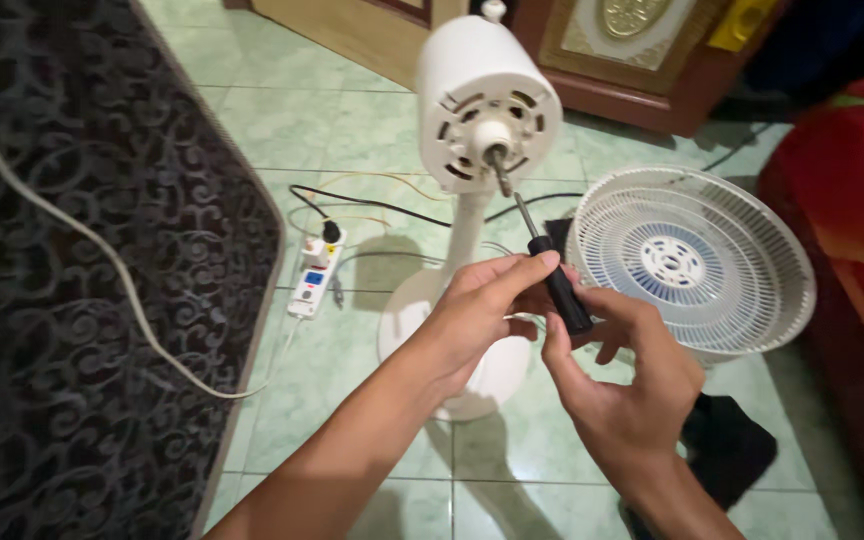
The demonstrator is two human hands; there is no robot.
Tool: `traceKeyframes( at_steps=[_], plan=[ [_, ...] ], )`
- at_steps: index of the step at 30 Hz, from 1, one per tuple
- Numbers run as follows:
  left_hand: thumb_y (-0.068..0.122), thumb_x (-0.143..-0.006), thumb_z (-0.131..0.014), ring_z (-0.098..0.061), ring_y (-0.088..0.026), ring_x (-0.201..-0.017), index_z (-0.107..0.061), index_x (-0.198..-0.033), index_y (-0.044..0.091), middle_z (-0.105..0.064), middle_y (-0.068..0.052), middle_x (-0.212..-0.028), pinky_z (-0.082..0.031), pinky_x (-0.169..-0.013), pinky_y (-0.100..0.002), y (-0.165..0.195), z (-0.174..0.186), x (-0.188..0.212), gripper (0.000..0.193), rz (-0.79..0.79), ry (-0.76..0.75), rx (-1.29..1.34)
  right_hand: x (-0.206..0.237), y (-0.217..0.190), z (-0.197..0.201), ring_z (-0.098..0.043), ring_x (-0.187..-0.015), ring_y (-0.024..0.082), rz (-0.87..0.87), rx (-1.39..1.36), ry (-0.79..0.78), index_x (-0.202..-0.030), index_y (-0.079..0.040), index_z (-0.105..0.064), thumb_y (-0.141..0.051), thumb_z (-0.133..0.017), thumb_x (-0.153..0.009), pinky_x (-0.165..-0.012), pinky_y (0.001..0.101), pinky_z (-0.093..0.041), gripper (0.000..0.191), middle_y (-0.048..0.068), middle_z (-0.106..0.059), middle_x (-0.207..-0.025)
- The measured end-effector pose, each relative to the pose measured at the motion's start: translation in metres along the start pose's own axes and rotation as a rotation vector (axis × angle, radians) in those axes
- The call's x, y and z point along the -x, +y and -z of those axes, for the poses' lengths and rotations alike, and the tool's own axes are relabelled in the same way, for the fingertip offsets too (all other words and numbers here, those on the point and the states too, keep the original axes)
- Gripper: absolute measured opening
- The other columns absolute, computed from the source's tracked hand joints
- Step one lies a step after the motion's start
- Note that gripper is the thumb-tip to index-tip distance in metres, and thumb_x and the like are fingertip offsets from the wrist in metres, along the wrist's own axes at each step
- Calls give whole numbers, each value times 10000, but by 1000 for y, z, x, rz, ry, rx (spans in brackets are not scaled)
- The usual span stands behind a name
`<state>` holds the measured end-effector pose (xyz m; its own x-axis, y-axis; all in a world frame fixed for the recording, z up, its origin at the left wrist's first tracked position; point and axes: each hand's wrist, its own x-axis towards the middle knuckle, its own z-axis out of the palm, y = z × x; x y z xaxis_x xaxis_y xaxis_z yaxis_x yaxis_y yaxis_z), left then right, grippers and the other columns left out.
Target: The person wipes the rear grille of a pedestal fan with a black cloth, then removes the front grille cover and sets it aside. They pick up a screwdriver and work it against the motor housing and shaft area of the fan, steadying the fan head with the other hand.
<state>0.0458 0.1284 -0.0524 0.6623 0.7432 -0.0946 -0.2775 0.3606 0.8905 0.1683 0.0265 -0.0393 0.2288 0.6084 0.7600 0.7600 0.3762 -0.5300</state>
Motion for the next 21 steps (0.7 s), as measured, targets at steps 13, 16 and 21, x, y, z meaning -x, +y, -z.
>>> traceKeyframes(
  at_steps=[13,16,21],
  plan=[
    [348,-988,-584,-684,-117,-912,-742,-1091,72,-759,-5,-1052,-504,-718,-287,-98,-13,-38,334,254,-167,-207,46,68,41,-680,-710,75,-419,35,-50,-1143,9,-718,-36,-773,-874,-549,221,-489,277,62,-735,-993],
    [242,-959,-645,-692,-132,-897,-754,-1094,28,-772,-33,-1029,-542,-771,-287,-128,-3,-50,275,177,-166,-286,60,90,50,-714,-686,79,-622,26,-29,-1138,5,-715,-62,-758,-898,-573,218,-519,252,50,-744,-844],
    [176,-851,-743,-737,-137,-885,-761,-1058,59,-790,-45,-997,-583,-787,-289,-182,11,-61,238,128,15,-588,88,119,55,-685,-661,90,-781,15,-19,-1113,5,-727,-74,-759,-901,-592,230,-521,229,50,-728,-752]
  ],
)
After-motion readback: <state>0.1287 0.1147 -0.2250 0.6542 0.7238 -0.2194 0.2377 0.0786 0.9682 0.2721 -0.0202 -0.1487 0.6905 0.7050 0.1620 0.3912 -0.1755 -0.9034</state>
